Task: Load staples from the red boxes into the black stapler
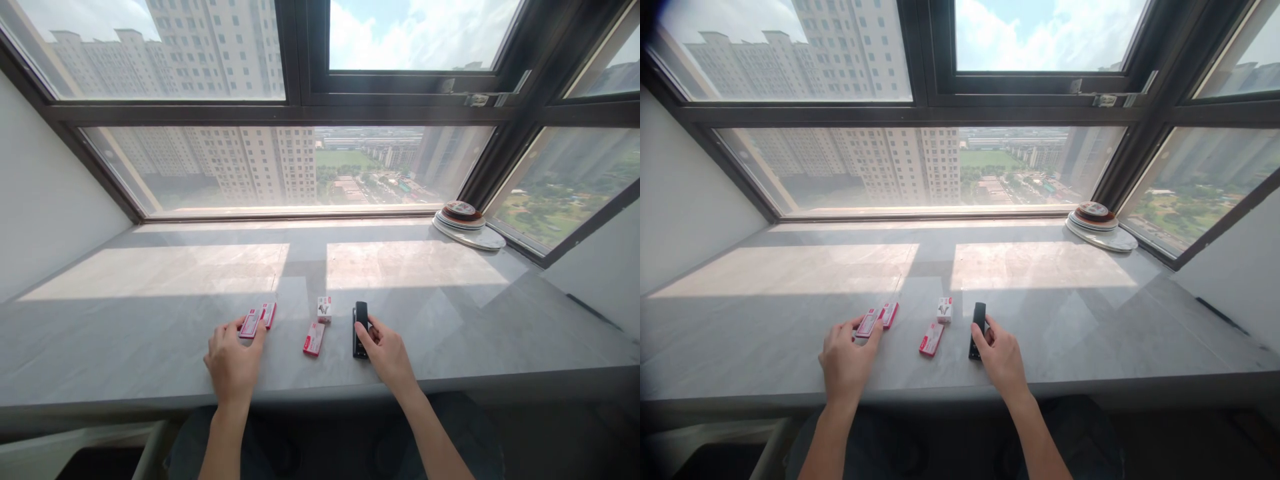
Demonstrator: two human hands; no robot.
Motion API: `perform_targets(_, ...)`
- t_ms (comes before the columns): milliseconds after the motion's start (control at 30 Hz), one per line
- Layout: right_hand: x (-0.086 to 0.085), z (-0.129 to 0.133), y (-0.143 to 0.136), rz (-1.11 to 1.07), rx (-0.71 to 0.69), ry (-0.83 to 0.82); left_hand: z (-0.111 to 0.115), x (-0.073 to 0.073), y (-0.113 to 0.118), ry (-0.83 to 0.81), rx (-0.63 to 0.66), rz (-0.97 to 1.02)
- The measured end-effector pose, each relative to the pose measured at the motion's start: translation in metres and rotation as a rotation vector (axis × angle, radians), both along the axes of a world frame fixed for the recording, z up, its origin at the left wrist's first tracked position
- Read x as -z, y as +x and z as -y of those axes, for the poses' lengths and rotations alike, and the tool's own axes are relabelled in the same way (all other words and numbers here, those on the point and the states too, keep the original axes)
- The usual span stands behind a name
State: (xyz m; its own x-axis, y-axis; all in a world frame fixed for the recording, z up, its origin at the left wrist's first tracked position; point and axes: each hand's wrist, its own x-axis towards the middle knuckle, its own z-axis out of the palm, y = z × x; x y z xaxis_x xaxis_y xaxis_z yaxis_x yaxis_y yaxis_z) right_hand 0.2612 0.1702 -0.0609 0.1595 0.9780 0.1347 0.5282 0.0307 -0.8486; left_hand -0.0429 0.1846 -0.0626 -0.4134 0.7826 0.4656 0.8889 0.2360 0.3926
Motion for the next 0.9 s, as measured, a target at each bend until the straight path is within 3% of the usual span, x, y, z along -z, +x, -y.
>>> perform_targets(133,0.001,0.0,0.0,0.017,0.007,-0.01,0.031,0.004,-0.006,-0.091,-0.06,-0.044)
perform_targets(233,0.001,0.001,-0.003,0.045,0.025,-0.019,0.039,-0.003,0.008,-0.036,-0.077,-0.035)
perform_targets(333,0.001,0.002,-0.007,0.087,0.045,-0.019,0.034,-0.014,0.047,0.046,0.144,0.023)
perform_targets(400,0.002,0.004,-0.009,0.12,0.05,-0.013,0.026,-0.018,0.078,-0.022,0.33,0.007)
perform_targets(533,-0.002,0.011,-0.005,0.146,0.006,-0.011,0.008,-0.012,0.114,-0.121,0.449,-0.05)
perform_targets(633,-0.009,0.014,0.01,0.209,-0.013,-0.011,0.005,-0.002,0.11,-0.123,0.396,-0.031)
perform_targets(733,-0.018,0.01,0.031,0.32,-0.018,0.025,0.017,0.002,0.097,-0.161,0.371,0.025)
perform_targets(900,-0.034,-0.009,0.037,0.375,-0.176,0.005,0.042,-0.005,0.095,-0.199,0.673,0.053)
